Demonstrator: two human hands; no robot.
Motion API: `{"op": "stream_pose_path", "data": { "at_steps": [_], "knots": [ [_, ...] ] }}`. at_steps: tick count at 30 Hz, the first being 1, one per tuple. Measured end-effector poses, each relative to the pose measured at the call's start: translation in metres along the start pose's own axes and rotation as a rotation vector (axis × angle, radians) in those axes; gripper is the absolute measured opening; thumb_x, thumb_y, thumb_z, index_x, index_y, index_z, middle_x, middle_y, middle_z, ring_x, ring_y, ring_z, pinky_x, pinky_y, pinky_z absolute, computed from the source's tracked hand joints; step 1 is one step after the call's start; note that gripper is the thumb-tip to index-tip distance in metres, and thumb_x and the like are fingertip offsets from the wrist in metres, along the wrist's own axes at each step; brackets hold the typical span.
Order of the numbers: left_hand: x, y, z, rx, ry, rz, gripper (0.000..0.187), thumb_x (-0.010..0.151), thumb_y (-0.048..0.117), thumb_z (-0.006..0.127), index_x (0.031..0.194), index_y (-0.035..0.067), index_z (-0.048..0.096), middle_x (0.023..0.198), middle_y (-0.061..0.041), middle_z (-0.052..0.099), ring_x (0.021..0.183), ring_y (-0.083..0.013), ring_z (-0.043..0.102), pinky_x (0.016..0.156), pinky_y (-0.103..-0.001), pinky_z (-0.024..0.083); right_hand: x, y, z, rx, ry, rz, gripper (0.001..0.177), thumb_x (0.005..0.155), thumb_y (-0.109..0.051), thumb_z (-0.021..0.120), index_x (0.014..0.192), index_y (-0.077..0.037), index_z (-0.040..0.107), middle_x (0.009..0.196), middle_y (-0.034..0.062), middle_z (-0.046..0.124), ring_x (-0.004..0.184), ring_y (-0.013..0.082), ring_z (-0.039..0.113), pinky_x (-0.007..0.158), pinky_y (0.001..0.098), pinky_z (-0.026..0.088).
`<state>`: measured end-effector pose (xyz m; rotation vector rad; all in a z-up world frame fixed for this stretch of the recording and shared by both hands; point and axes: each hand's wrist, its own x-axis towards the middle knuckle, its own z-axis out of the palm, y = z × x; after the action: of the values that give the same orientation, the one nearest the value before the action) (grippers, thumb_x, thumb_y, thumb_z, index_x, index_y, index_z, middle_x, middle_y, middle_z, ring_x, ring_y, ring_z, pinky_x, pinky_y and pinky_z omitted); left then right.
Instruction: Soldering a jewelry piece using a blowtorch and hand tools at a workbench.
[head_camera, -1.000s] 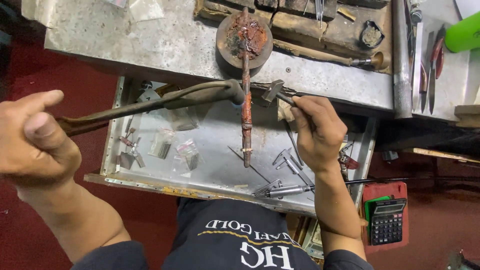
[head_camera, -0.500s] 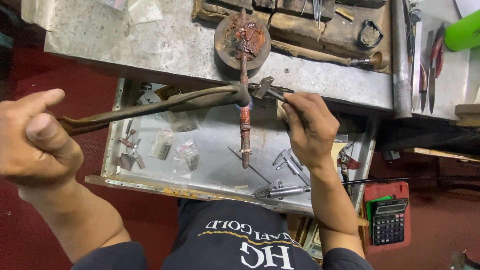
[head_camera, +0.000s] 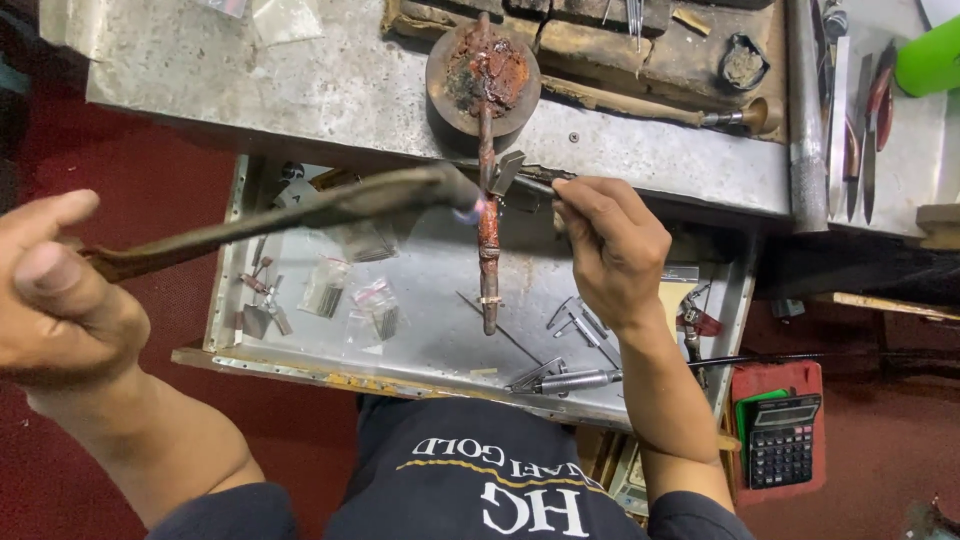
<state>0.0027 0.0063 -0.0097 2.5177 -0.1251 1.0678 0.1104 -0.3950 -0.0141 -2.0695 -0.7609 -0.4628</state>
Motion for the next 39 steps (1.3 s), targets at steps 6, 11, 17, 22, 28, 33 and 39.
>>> {"op": "stream_pose_path", "data": {
  "at_steps": [6,11,17,22,28,33,39],
  "knots": [
    [-0.004,-0.001,-0.005,0.059,-0.005,-0.042,0.073,0.140,0.022,0.026,0.121,-0.027,0.077,0.117,-0.036,0.077,0.096,-0.0457,0.070,0.084,-0.049,0.053,0.002,-0.010,-0.010,-0.072,-0.044,-0.116,0.012,0.102,0.010,0.065,0.113,0.010,0.069,0.101,0.0236,0.072,0.086,0.0321,0.068,0.076,0.0371,0.056],
    [0.003,0.002,-0.004,0.003,0.008,-0.001,0.067,0.137,0.020,0.031,0.118,-0.028,0.073,0.114,-0.038,0.075,0.095,-0.0478,0.066,0.089,-0.053,0.051,0.007,-0.016,-0.019,-0.133,-0.081,-0.176,0.009,0.103,0.010,0.063,0.110,0.010,0.068,0.101,0.0237,0.072,0.083,0.0346,0.068,0.075,0.0397,0.053],
    [0.003,0.005,-0.007,0.010,0.022,-0.009,0.066,0.137,0.020,0.031,0.117,-0.027,0.074,0.113,-0.037,0.076,0.089,-0.0445,0.063,0.087,-0.052,0.051,0.026,-0.007,-0.021,-0.255,-0.135,-0.238,0.009,0.105,0.006,0.064,0.112,0.007,0.070,0.102,0.0216,0.074,0.080,0.0327,0.065,0.068,0.0408,0.045],
    [0.001,0.004,-0.010,0.007,0.032,-0.009,0.066,0.137,0.019,0.032,0.116,-0.027,0.073,0.113,-0.037,0.076,0.089,-0.0451,0.062,0.086,-0.053,0.051,0.031,-0.019,-0.031,-0.374,-0.216,-0.308,0.008,0.105,0.003,0.069,0.113,0.004,0.070,0.104,0.0195,0.077,0.073,0.0270,0.057,0.062,0.0366,0.038],
    [0.004,0.005,-0.007,-0.035,0.034,0.043,0.059,0.134,0.016,0.034,0.113,-0.027,0.070,0.111,-0.039,0.075,0.093,-0.0507,0.067,0.089,-0.055,0.051,0.020,-0.024,-0.033,-0.361,-0.196,-0.314,0.008,0.105,0.005,0.064,0.110,0.004,0.070,0.102,0.0192,0.075,0.078,0.0318,0.063,0.068,0.0398,0.042],
    [0.011,0.012,-0.009,0.097,0.013,0.111,0.061,0.132,0.021,0.035,0.113,-0.015,0.081,0.110,-0.027,0.083,0.086,-0.0446,0.070,0.082,-0.050,0.050,0.003,-0.009,-0.028,-0.176,-0.076,-0.030,0.013,0.101,0.011,0.066,0.113,0.009,0.069,0.107,0.0234,0.070,0.096,0.0339,0.070,0.086,0.0381,0.059],
    [0.021,0.019,-0.008,0.166,-0.003,0.156,0.060,0.132,0.022,0.036,0.114,-0.012,0.081,0.107,-0.024,0.083,0.083,-0.0434,0.068,0.081,-0.049,0.049,-0.017,0.005,0.002,-0.070,0.027,0.021,0.014,0.100,0.003,0.067,0.114,0.008,0.068,0.104,0.0226,0.072,0.091,0.0301,0.071,0.081,0.0346,0.062]
  ]
}}
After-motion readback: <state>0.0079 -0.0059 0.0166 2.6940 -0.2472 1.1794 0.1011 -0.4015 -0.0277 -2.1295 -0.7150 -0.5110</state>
